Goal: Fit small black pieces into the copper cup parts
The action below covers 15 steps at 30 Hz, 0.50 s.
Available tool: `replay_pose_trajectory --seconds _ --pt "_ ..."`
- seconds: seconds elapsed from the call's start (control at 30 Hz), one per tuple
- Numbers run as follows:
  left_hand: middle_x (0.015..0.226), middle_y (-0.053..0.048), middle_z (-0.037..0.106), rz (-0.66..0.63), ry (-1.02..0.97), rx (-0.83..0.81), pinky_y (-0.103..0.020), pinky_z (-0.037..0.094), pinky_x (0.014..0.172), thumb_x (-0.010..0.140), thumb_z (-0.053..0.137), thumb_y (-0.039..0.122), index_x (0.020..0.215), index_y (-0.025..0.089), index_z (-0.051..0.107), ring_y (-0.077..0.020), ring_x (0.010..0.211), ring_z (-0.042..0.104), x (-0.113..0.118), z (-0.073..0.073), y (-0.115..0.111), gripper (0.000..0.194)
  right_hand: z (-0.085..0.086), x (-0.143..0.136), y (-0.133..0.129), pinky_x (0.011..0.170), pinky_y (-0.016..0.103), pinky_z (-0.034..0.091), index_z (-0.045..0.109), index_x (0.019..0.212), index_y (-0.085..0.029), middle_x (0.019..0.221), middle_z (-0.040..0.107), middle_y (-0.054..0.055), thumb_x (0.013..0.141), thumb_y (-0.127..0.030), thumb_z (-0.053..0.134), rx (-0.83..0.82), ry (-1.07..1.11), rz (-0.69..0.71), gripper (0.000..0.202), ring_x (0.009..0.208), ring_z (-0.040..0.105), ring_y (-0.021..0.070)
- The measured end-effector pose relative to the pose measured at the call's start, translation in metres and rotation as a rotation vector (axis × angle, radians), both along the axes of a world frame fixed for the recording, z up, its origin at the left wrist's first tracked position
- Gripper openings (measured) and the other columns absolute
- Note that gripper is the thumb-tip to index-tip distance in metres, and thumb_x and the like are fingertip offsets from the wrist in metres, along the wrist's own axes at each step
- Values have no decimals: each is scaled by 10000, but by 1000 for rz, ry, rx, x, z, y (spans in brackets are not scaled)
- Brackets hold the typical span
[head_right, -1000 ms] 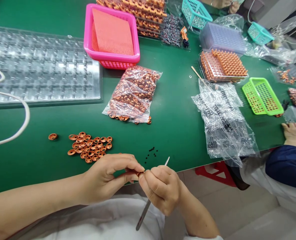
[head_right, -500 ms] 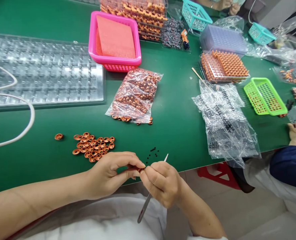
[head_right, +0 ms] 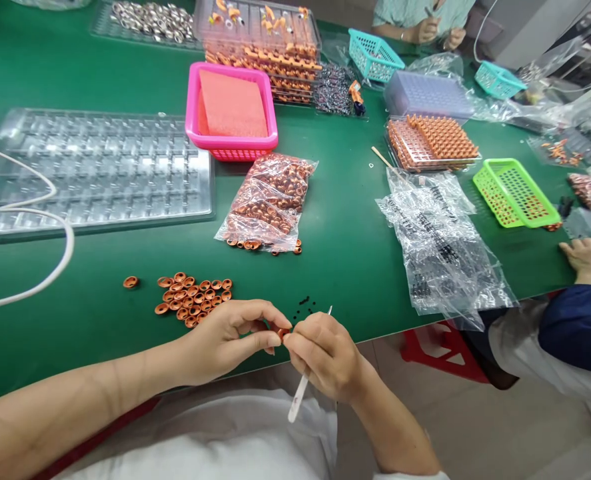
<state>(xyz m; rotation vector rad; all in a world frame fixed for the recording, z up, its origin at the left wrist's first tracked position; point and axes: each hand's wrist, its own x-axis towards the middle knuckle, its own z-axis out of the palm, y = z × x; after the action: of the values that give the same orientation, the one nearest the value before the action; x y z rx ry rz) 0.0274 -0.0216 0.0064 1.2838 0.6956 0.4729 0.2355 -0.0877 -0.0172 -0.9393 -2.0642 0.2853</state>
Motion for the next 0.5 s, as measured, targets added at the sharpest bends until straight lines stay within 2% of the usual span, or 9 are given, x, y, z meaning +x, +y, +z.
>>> replay_pose_trajectory --seconds 0.1,0.17,0.33,0.5 --pt "790 -23 689 16 -127 -283 -253 585 676 835 762 283 941 110 685 -119 689 658 2 1 2 217 5 -1 -4 662 306 582 625 1175 -178 925 694 68 874 -38 662 -83 193 -113 334 784 653 160" --pt "789 -14 671 24 -191 -389 -264 593 687 796 816 311 934 111 683 -113 701 638 2 2 3 277 3 2 -8 653 323 582 627 1178 -198 949 698 72 878 -67 667 -113 284 -196 330 796 659 173" --pt "795 -23 669 26 -250 -455 -257 590 663 767 858 353 921 115 683 -117 723 628 2 1 4 334 -8 8 -16 649 361 573 661 1074 -217 879 686 48 883 -81 639 -88 380 -384 236 777 647 189" --pt "812 -26 676 18 -270 -459 -247 581 658 782 848 333 931 118 681 -116 733 628 1 -1 4 311 -14 10 -21 628 360 561 667 1030 -208 853 684 48 879 -62 630 -86 380 -434 213 742 637 185"
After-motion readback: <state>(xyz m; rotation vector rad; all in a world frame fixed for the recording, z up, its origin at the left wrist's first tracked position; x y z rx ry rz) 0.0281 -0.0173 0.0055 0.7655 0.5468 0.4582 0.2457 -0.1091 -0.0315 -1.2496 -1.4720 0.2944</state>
